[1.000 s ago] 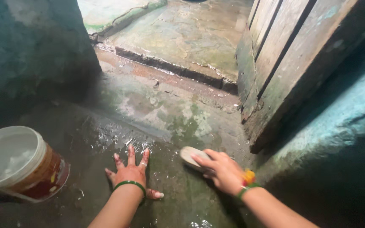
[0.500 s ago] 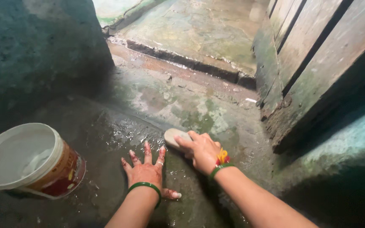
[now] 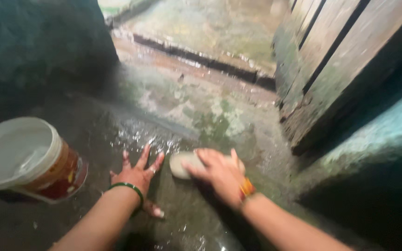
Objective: The person scrubs a concrete floor with a brush and water, pouring water from a cup to wet the surface.
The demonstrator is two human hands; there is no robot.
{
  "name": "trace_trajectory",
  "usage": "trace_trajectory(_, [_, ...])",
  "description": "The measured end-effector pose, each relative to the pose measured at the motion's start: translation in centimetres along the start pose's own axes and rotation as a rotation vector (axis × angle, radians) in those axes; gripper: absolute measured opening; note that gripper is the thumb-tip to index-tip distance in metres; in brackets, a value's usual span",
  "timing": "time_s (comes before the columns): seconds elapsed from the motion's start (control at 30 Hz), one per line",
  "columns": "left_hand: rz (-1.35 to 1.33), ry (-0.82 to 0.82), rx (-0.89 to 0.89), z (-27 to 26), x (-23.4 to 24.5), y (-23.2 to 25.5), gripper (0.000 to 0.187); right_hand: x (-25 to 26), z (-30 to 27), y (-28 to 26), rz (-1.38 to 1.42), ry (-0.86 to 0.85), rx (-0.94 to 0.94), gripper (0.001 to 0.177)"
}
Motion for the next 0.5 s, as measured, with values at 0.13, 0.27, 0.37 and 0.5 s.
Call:
trace_trajectory(0.13, [0.011,-0.005,-0.007,0.4,0.2,-0.1,0.151,1.3,5.7,-2.3,0.104,-0.275,-0.262,0.075])
trace_trajectory(0.27, [0.008,0.003,-0.016,-0.6,0.1,-0.5,0.148,1.2,2.7,-3.5,0.070,-0.223,-0.225,0.078])
trace_trajectory(0.37, [-0.007,0.056,-0.027,-1.3,-1.5,-1.3,0.139,-0.5,-3.5,-5.5,-0.018,0.103,-0.063,0.070])
trace_trajectory(0.5, [0.006,0.163,-0.086,-0.8,-3.8,-2.0,0.119,-1.6,-6.9,-6.7,0.081,0.091,-0.172,0.070])
Point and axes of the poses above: each hand's wrist, its own z-axis towards the middle knuckle, its own x-axis out of the back of the hand, y = z × x, the point moved 1 cm from there along z, towards the middle knuckle, and after that the axes turned 6 degrees about -x, right-handed, at the moved point
